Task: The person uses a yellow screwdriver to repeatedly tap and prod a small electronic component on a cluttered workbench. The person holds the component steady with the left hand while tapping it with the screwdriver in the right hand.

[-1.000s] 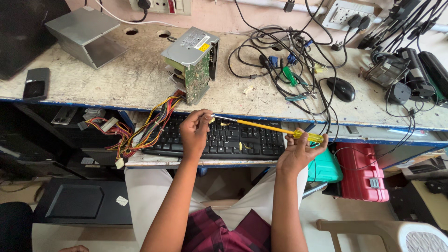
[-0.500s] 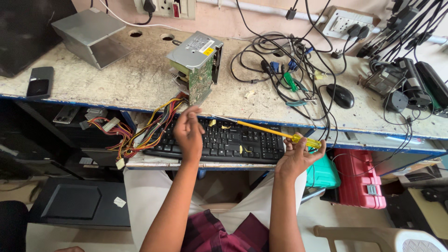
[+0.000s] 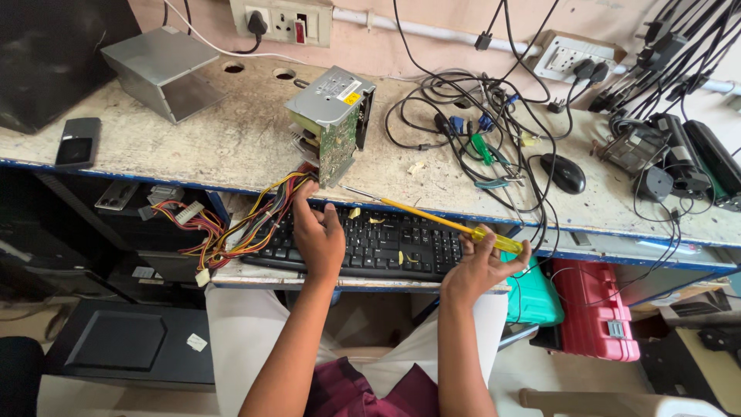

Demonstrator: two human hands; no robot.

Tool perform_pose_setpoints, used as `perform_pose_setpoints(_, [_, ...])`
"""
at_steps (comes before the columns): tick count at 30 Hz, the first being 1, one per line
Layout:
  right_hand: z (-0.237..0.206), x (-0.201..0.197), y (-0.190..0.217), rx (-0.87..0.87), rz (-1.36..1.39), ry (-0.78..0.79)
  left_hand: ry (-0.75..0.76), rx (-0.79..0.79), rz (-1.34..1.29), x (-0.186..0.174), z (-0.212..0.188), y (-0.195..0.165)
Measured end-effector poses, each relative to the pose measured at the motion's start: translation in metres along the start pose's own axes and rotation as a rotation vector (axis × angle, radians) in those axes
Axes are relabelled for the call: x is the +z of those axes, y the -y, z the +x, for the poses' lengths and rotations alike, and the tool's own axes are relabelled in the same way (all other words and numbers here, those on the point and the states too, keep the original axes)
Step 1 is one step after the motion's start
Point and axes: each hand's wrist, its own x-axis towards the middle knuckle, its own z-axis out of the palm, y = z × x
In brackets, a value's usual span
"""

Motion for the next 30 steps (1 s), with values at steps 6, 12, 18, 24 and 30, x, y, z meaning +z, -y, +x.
perform_pose_setpoints(6, [-0.0047,0.0010,0.0020,-0.001,-0.001,0.053,0.006,-0.041,-0.002,-0.0007,0.0009,0.0009])
perform_pose_setpoints(12, [-0.0060,0.0014,0.0024,0.013,-0.004,0.066,-0.004,-0.028,-0.029,-0.0019,0.0034,-0.0021])
perform_pose_setpoints(18, [-0.0058,-0.0001,0.0049,0.042,0.008,0.060,0.016,-0.033,-0.048,-0.0017,0.0029,-0.0039])
perform_pose_setpoints(24, [-0.0057,-0.0001,0.0049,0.037,0.009,0.070,0.021,-0.013,-0.039,-0.0007,0.0033,-0.0029])
perform_pose_setpoints(30, [-0.0066,0.0009,0.0036,0.038,-0.004,0.079,0.023,-0.025,-0.044,-0.0009,0.0034,-0.0038])
